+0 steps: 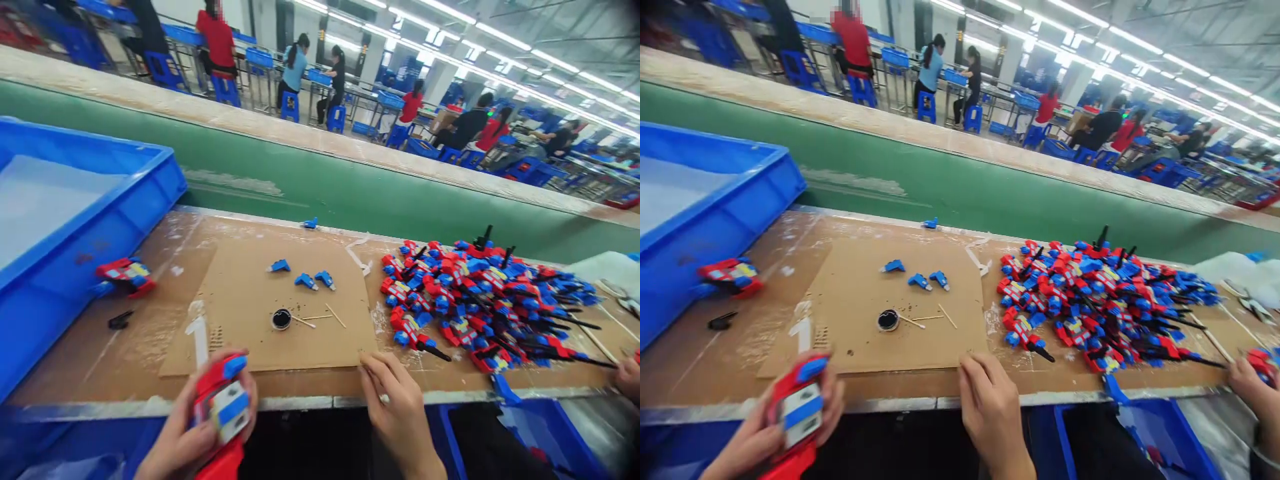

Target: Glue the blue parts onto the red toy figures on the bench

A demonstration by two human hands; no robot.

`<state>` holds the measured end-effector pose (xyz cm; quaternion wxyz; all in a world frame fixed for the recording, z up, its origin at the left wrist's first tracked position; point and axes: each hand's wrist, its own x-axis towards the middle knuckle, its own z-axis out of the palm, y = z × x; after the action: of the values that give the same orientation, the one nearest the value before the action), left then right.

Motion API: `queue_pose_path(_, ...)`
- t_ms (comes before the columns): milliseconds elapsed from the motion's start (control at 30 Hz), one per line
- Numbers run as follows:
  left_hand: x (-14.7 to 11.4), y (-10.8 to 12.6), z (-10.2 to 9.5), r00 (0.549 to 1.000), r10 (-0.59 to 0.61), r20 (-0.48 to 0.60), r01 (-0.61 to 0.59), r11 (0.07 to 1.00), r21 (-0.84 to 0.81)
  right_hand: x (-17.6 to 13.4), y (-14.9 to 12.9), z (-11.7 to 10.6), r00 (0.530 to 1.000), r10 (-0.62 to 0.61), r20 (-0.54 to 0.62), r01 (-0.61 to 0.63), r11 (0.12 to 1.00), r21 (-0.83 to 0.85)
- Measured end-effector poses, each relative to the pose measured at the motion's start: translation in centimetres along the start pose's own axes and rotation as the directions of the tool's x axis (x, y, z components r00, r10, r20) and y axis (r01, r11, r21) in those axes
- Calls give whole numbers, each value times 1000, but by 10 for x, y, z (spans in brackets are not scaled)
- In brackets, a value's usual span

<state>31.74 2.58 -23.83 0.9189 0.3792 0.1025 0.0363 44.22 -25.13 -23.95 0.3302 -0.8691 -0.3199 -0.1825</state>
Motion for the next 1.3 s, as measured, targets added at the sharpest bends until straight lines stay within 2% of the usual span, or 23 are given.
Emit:
queue_pose_path(67, 6, -9, -4, 999, -13, -40, 11, 999, -42, 26, -1, 28, 994, 61, 93, -58, 998, -26)
queue_pose_path(133, 8, -12, -9, 998, -16, -58, 13, 999, -52, 67, 3, 55, 981, 99, 168, -85, 993, -86)
queue_pose_path(200, 5, -9, -14, 998, 2, -64, -5, 999, -50, 113, 9, 78, 941, 124, 314, -73, 983, -169)
queue_pose_path(300, -5, -1, -26, 997, 38, -65, -42, 997, -65, 169, 18, 97, 877, 147, 458, -39, 970, -239)
queue_pose_path(367, -12, 1, -35, 994, 63, -86, -70, 994, -79, 183, 20, 97, 878, 156, 453, -52, 971, -234)
queue_pose_path(433, -15, 0, -43, 990, 79, -120, -90, 992, -93, 175, 14, 89, 901, 168, 400, -82, 971, -225)
queue_pose_path(467, -16, -2, -45, 987, 79, -137, -93, 991, -99, 164, 8, 84, 928, 161, 337, -111, 980, -162)
queue_pose_path(533, -14, -4, -48, 982, 63, -181, -83, 991, -108, 135, -11, 75, 975, 134, 178, -153, 984, 97)
queue_pose_path(600, -11, -3, -47, 971, 38, -236, -67, 991, -114, 106, -32, 71, 994, 89, 64, -106, 931, 349)
queue_pose_path(633, -9, -2, -45, 965, 30, -260, -62, 992, -115, 95, -41, 73, 998, 48, 43, -61, 915, 398)
queue_pose_path(767, -4, 6, -42, 960, 43, -276, -71, 993, -92, 86, -59, 88, 978, -179, 104, 150, 959, 242)
queue_pose_path(833, -5, 10, -42, 956, 53, -287, -84, 992, -95, 93, -58, 96, 961, -234, 148, 201, 957, 208)
queue_pose_path(900, -6, 12, -44, 948, 58, -313, -96, 990, -107, 100, -56, 100, 967, -186, 172, 151, 968, 199)
queue_pose_path(1000, -9, 12, -47, 939, 60, -338, -109, 986, -126, 106, -54, 105, 989, 34, 143, -65, 973, 223)
queue_pose_path(1067, -11, 11, -48, 936, 55, -347, -109, 984, -140, 109, -54, 109, 976, 141, 164, -179, 952, 249)
queue_pose_path(1167, -13, 9, -48, 935, 50, -351, -108, 983, -148, 113, -55, 113, 950, 214, 229, -272, 925, 264)
queue_pose_path(1233, -13, 8, -49, 938, 56, -343, -109, 984, -138, 114, -57, 111, 936, 284, 207, -343, 871, 353)
queue_pose_path(1300, -10, 6, -50, 945, 73, -320, -120, 984, -129, 112, -61, 106, 918, 365, 157, -392, 763, 514)
